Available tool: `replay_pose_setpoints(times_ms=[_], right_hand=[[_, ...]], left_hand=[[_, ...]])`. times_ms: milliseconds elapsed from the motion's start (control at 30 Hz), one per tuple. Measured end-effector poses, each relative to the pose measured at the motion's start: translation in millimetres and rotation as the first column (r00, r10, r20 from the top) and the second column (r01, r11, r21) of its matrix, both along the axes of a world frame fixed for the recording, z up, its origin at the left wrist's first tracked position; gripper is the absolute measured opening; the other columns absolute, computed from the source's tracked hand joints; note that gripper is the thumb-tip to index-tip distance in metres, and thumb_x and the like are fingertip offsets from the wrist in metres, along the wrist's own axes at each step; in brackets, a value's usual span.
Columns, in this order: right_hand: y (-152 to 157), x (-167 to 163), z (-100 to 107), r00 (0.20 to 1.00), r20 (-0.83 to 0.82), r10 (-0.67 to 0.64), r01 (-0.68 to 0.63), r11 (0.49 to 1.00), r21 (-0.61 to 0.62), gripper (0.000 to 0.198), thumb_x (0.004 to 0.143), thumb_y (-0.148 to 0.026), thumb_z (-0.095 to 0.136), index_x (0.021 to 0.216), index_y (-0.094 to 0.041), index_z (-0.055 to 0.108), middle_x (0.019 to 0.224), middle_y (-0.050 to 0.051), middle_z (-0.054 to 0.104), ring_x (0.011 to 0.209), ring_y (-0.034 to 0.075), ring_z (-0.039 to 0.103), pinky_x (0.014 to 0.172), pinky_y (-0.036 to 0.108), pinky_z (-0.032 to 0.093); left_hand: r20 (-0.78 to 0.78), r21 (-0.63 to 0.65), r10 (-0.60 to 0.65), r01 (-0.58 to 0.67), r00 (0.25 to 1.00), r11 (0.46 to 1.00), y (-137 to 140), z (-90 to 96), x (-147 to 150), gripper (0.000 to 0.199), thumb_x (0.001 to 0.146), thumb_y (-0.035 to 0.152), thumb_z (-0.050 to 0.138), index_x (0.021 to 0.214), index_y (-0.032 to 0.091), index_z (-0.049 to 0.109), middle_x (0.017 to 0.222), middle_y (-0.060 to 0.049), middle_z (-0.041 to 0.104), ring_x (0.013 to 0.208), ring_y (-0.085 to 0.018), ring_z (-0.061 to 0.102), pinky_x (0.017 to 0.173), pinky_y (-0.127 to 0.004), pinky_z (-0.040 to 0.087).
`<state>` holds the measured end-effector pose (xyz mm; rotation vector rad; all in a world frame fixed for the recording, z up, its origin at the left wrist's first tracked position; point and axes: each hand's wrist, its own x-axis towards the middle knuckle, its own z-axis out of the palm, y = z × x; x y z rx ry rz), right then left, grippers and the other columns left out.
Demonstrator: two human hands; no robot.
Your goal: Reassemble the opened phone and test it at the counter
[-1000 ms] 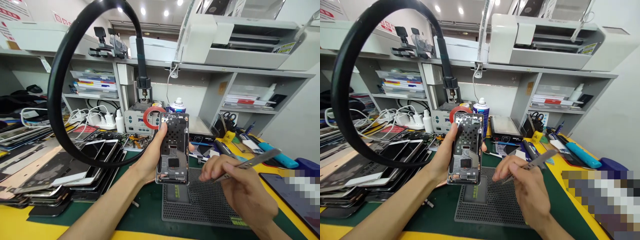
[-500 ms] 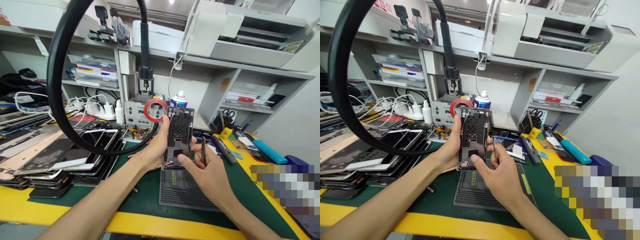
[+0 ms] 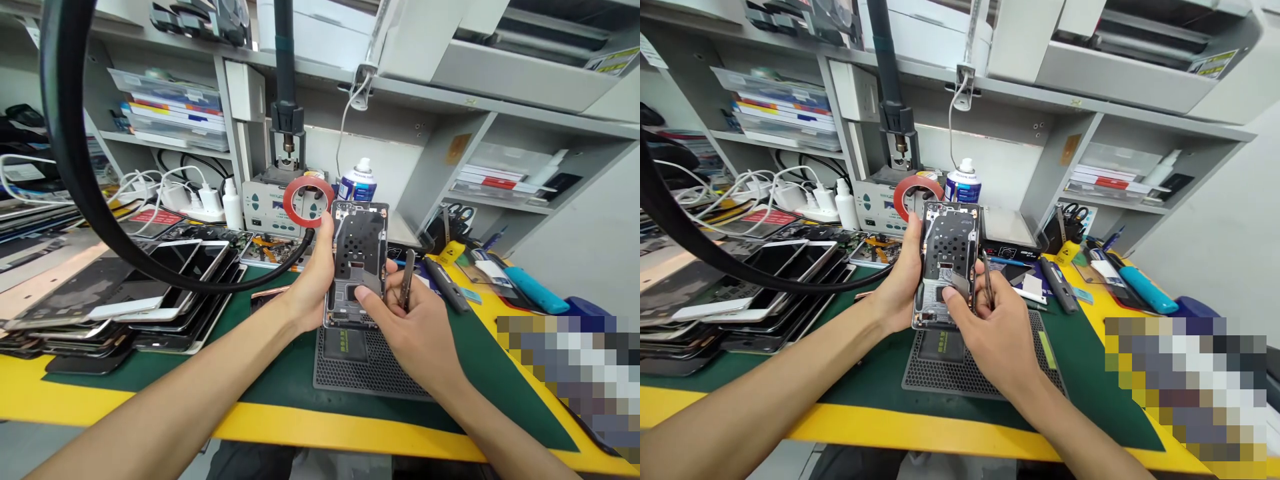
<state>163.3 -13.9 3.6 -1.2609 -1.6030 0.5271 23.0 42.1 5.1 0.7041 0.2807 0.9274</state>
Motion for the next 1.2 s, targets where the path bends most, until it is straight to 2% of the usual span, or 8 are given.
replay_pose_setpoints(times_ms=[133,500,700,900,1000,1067,1200], right_hand=[[-0.3,0.0,-1.0,1.0,0.004,-0.009,0.009,1.0,0.007,0.042,0.086,-0.032,0.069,0.067,-0.025,0.032,0.059,-0.01,0.026,0.057,0.01,0.035,0.057,0.024,0.041],[-5.1,3.1,0.5,0.998,-0.017,0.057,-0.056,0.998,0.04,0.021,0.089,-0.031,0.062,0.075,-0.021,0.049,0.058,-0.011,0.029,0.049,0.007,0.028,0.047,0.021,0.035],[-6.7,1.6,1.9,0.999,0.021,0.048,-0.05,0.993,0.105,0.027,0.087,-0.03,0.066,0.072,-0.022,0.046,0.06,-0.01,0.026,0.051,0.008,0.029,0.051,0.02,0.04],[-8.0,5.8,-4.5,0.996,0.047,0.072,-0.076,0.993,0.089,0.013,0.09,-0.029,0.063,0.085,-0.02,0.055,0.063,-0.009,0.029,0.052,0.009,0.028,0.047,0.021,0.031],[-4.5,5.8,-2.2,0.996,0.012,0.09,-0.09,0.996,0.028,0.018,0.089,-0.034,0.064,0.081,-0.02,0.056,0.061,-0.008,0.029,0.052,0.009,0.027,0.047,0.022,0.028],[-1.0,5.6,1.6,0.993,-0.036,0.114,-0.116,0.991,-0.07,0.025,0.088,-0.04,0.066,0.076,-0.019,0.058,0.06,-0.007,0.035,0.053,0.01,0.03,0.048,0.023,0.029],[6.2,7.2,5.9,0.978,-0.133,0.163,-0.195,0.939,-0.282,0.037,0.086,-0.05,0.067,0.07,-0.017,0.061,0.063,-0.003,0.049,0.057,0.011,0.038,0.053,0.024,0.035]], left_hand=[[0.025,0.028,-0.075,0.074,0.997,0.997,3.3,-3.4,-0.4,0.085,0.081,0.087,0.037,0.11,0.016,0.072,0.09,-0.011,0.077,0.092,-0.031,0.073,0.08,-0.039,0.059],[0.012,0.008,-0.145,0.145,0.989,0.989,0.2,1.1,-1.3,0.092,0.076,0.092,0.035,0.106,0.013,0.073,0.088,-0.013,0.077,0.09,-0.032,0.073,0.077,-0.04,0.059],[0.011,0.048,-0.088,0.087,0.996,0.995,-3.9,0.2,-1.0,0.085,0.079,0.088,0.039,0.111,0.016,0.072,0.092,-0.012,0.077,0.094,-0.033,0.073,0.078,-0.041,0.059],[-0.015,0.146,-0.069,0.071,0.997,0.987,-4.1,-0.1,-4.2,0.084,0.079,0.088,0.04,0.114,0.017,0.071,0.095,-0.012,0.077,0.098,-0.032,0.072,0.082,-0.041,0.058],[-0.028,0.171,-0.038,0.043,0.999,0.984,-2.5,-0.7,-4.6,0.084,0.08,0.087,0.039,0.115,0.017,0.071,0.095,-0.012,0.077,0.097,-0.03,0.072,0.083,-0.04,0.057],[-0.026,0.164,-0.007,0.012,1.0,0.986,-1.7,-1.4,-3.5,0.084,0.081,0.086,0.04,0.114,0.016,0.07,0.094,-0.012,0.077,0.096,-0.029,0.072,0.083,-0.039,0.057],[-0.03,0.106,0.041,-0.038,0.999,0.994,-0.8,-2.6,0.1,0.086,0.081,0.088,0.036,0.111,0.015,0.071,0.091,-0.013,0.076,0.092,-0.029,0.072,0.08,-0.039,0.057]])
